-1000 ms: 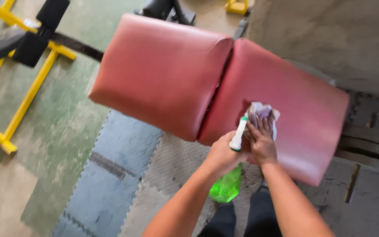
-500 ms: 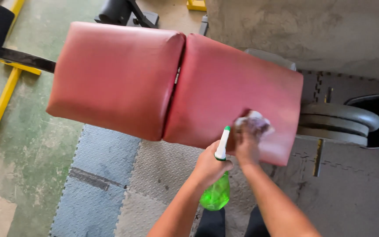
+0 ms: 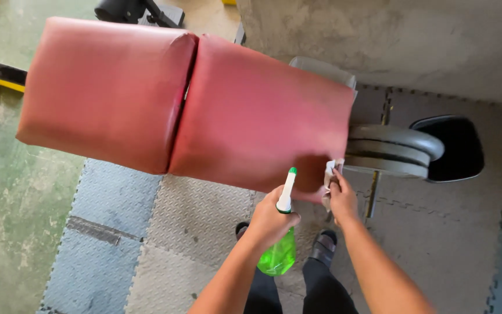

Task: The person is cleaning gym equipment, specifically a weight bench and a stationary bike, using a spray bottle and a rag.

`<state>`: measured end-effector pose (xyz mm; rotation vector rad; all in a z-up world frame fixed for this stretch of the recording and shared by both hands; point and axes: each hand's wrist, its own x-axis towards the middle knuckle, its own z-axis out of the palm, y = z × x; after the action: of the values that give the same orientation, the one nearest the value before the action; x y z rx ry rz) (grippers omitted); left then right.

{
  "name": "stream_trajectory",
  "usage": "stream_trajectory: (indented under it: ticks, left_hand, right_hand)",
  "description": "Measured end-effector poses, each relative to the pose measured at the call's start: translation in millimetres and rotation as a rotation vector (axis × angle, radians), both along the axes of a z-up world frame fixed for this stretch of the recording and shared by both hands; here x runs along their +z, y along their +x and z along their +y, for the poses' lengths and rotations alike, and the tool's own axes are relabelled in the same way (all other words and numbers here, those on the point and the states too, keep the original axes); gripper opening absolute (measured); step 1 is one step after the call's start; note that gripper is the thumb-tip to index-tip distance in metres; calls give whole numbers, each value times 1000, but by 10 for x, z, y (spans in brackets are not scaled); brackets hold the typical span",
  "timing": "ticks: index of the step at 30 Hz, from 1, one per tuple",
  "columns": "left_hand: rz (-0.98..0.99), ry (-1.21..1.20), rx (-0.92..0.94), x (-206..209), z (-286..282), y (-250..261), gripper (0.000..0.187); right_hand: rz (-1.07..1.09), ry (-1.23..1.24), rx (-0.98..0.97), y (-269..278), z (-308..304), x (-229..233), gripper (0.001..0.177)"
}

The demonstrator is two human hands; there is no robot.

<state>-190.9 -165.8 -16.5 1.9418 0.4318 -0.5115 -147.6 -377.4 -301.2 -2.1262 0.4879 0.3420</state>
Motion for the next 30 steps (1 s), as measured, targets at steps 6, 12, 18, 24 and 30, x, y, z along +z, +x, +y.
stream_trajectory:
  ticks: [6,12,18,24,30]
  left_hand:
    - [-32,-90,-57,320,-469,-62,54]
    - [-63,-16,-61,789,-681,-66,47]
    - [-74,91,-153,957,-718,-86,44]
    - [-146,46,-130,1031,-586,-104,41]
    - [-180,147,-46,1152,-500,-157,40]
  right_hand:
    - [146,1202,-352,37,-399,1579,37]
    - [192,1435,-187,231,-628,2401,45]
    - [171,1532,-181,250,-465,2940,51]
    - [201,1639,-119,249,-263,3172,53]
    - [131,1709,46,332,-59,3066,54]
